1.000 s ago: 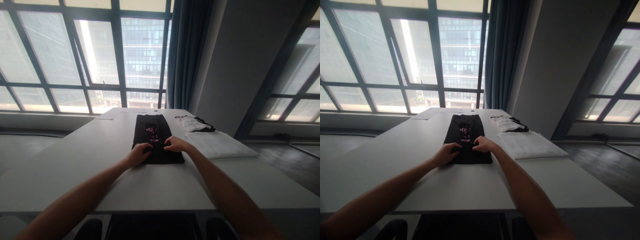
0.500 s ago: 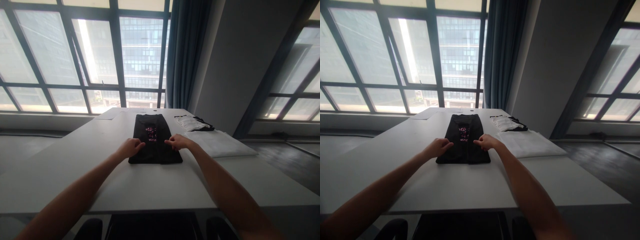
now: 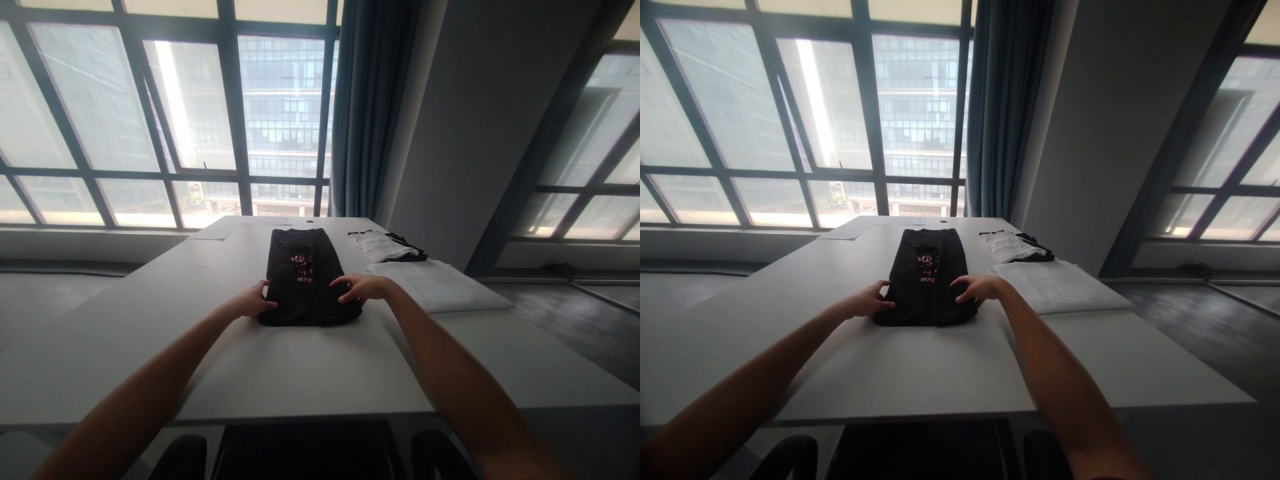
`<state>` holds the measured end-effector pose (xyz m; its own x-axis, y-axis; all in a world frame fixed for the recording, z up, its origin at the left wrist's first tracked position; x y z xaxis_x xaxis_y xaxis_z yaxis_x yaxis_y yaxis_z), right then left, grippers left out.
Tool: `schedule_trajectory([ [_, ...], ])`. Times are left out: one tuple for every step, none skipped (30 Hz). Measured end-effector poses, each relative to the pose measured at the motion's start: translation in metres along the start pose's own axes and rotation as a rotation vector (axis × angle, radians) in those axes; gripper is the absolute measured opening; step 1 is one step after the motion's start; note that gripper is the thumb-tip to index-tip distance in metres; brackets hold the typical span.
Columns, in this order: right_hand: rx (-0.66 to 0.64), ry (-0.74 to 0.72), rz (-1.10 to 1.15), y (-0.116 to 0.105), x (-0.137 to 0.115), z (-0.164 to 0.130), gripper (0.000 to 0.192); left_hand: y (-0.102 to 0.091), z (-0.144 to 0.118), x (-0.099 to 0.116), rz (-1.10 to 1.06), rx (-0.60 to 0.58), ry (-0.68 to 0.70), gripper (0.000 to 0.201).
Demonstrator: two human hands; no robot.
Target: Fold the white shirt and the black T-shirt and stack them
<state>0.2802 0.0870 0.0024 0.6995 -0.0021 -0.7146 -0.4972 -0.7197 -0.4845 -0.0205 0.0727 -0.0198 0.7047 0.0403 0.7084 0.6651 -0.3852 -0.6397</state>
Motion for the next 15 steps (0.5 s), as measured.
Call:
schedule_trajectory([
  [0.004, -0.024, 0.022, -0.003, -0.001, -0.002, 0.068, -0.002, -0.003, 0.003, -0.057, -0.001, 0.022, 0.092],
  [0.022, -0.048, 0.05, -0.006, -0.002, -0.004, 0.057, -0.005, -0.005, 0.005, -0.12, -0.006, 0.052, 0.089],
  [0.049, -0.073, 0.08, -0.011, -0.002, -0.006, 0.048, -0.008, -0.008, 0.008, -0.175, -0.014, 0.087, 0.085],
  [0.072, -0.095, 0.105, -0.015, -0.003, -0.009, 0.042, -0.011, -0.01, 0.011, -0.215, -0.026, 0.121, 0.079],
  [0.083, -0.109, 0.122, -0.018, -0.002, -0.012, 0.038, -0.014, -0.012, 0.012, -0.236, -0.041, 0.141, 0.072],
  [0.072, -0.108, 0.128, -0.019, -0.002, -0.015, 0.036, -0.015, -0.013, 0.013, -0.236, -0.06, 0.147, 0.068],
  [0.031, -0.088, 0.124, -0.018, 0.0, -0.018, 0.035, -0.015, -0.014, 0.011, -0.219, -0.087, 0.13, 0.066],
  [-0.034, -0.05, 0.115, -0.015, 0.003, -0.02, 0.037, -0.014, -0.013, 0.008, -0.195, -0.117, 0.097, 0.067],
  [-0.111, -0.004, 0.103, -0.01, 0.006, -0.022, 0.04, -0.012, -0.013, 0.004, -0.17, -0.153, 0.059, 0.068],
  [-0.182, 0.041, 0.089, -0.006, 0.009, -0.024, 0.045, -0.009, -0.012, 0.0, -0.143, -0.189, 0.026, 0.07],
  [-0.235, 0.075, 0.076, -0.003, 0.012, -0.026, 0.049, -0.007, -0.011, -0.003, -0.111, -0.218, 0.003, 0.07],
  [-0.264, 0.096, 0.062, -0.001, 0.014, -0.026, 0.053, -0.006, -0.01, -0.005, -0.073, -0.231, -0.006, 0.068],
  [-0.259, 0.103, 0.047, -0.002, 0.016, -0.025, 0.056, -0.006, -0.009, -0.006, -0.03, -0.224, -0.005, 0.066],
  [-0.222, 0.097, 0.026, -0.004, 0.016, -0.022, 0.058, -0.007, -0.008, -0.004, 0.017, -0.191, 0.011, 0.063],
  [-0.155, 0.081, -0.002, -0.008, 0.017, -0.017, 0.057, -0.009, -0.008, -0.001, 0.066, -0.13, 0.042, 0.061],
])
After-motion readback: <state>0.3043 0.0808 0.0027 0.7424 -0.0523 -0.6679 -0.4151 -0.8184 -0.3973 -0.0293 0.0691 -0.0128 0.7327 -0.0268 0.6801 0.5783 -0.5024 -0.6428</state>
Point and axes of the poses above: each hand's wrist, its own z-axis towards the middle knuckle, its own y-axis out of the palm, x = y × z, the point moved 6 cm from there along z, towards the middle knuckle, and after that the axes turned 11 degrees about -x, right-handed, at the moved point
